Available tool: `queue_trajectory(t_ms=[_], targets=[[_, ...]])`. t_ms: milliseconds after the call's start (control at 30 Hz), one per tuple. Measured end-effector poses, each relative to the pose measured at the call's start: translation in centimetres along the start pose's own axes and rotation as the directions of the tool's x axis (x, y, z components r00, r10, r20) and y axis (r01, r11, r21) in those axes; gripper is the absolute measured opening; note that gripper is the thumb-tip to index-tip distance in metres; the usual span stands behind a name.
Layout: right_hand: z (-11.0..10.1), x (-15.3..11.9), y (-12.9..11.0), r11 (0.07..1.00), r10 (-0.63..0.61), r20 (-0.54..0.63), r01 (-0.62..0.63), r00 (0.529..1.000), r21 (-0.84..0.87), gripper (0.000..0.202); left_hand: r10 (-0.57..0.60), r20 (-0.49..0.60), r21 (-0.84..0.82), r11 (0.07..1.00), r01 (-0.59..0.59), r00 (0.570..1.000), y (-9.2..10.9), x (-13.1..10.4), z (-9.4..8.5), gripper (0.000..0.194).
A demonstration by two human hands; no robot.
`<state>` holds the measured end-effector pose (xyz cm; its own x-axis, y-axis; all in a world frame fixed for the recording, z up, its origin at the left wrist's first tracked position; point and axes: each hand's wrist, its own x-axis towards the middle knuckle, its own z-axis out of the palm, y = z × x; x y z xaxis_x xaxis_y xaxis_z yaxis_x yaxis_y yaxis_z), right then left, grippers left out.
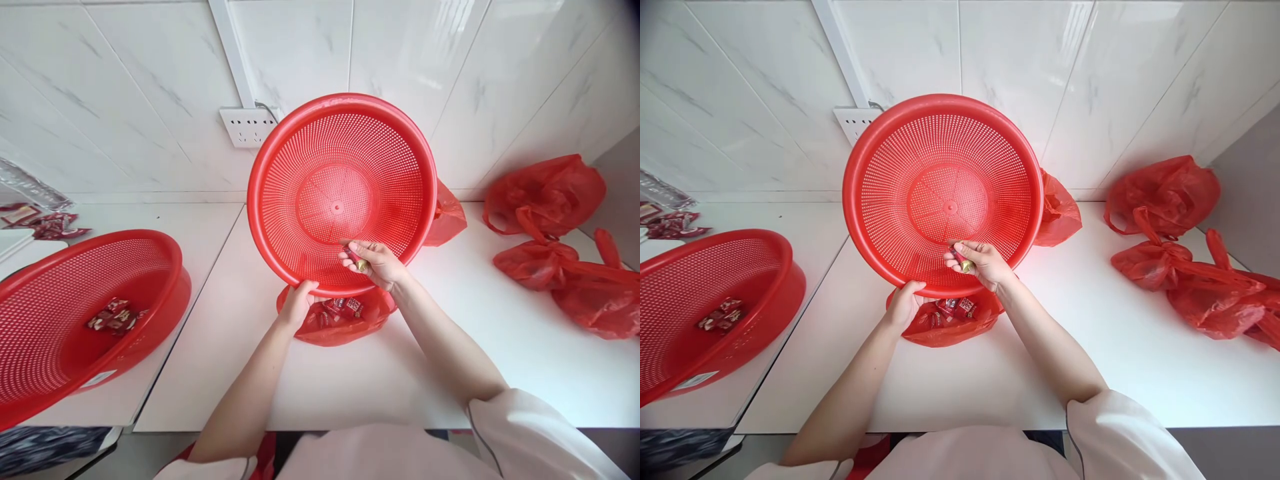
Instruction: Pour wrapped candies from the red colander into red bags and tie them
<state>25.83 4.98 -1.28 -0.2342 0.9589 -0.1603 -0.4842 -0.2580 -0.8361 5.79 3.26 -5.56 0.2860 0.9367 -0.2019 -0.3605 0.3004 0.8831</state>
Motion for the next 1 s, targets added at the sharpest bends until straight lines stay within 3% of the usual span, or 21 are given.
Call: queue_trajectory(t_ms=[300,467,567,667,733,800,867,933,1000], targets=[[0.3,-0.7,-0.2,0.997,-0.014,0.044,0.017,0.999,-0.072,0.047,0.041,-0.062,-0.067,0.997,-0.045,0.997,1.0,0.3,0.0,0.026],[0.9,-1.5,-0.9,0.934,0.027,0.226,0.057,0.974,-0.354,0.037,0.079,-0.120,-0.118,0.989,-0.094,0.990,1.7,0.6,-0.4,0.027],[1.0,-2.2,-1.4,0.755,0.078,0.307,0.145,0.948,-0.639,0.030,0.100,-0.143,-0.155,0.980,-0.122,0.985,2.0,0.7,-0.9,0.019],[0.9,-2.8,-1.9,0.386,0.045,0.332,0.290,0.942,-0.876,0.022,0.118,-0.173,-0.188,0.971,-0.150,0.978,2.3,0.9,-1.4,0.008],[0.6,-3.1,-2.0,0.213,-0.039,0.296,0.297,0.955,-0.931,0.017,0.116,-0.187,-0.209,0.966,-0.155,0.975,2.6,0.9,-1.6,0.004],[0.3,-3.2,-2.1,0.182,-0.141,0.239,0.263,0.961,-0.948,0.018,0.107,-0.196,-0.232,0.961,-0.152,0.975,2.9,0.9,-1.9,0.003],[0.1,-3.3,-2.1,0.214,-0.266,0.200,0.260,0.943,-0.942,0.025,0.094,-0.201,-0.248,0.958,-0.143,0.975,3.2,0.9,-2.1,0.005],[0.1,-3.2,-2.2,0.232,-0.416,0.192,0.308,0.889,-0.923,0.031,0.084,-0.206,-0.252,0.958,-0.136,0.975,3.5,0.9,-2.4,0.011],[0.3,-3.3,-2.3,0.190,-0.522,0.247,0.393,0.817,-0.900,0.041,0.078,-0.195,-0.236,0.964,-0.124,0.978,3.8,0.8,-2.6,0.017]])
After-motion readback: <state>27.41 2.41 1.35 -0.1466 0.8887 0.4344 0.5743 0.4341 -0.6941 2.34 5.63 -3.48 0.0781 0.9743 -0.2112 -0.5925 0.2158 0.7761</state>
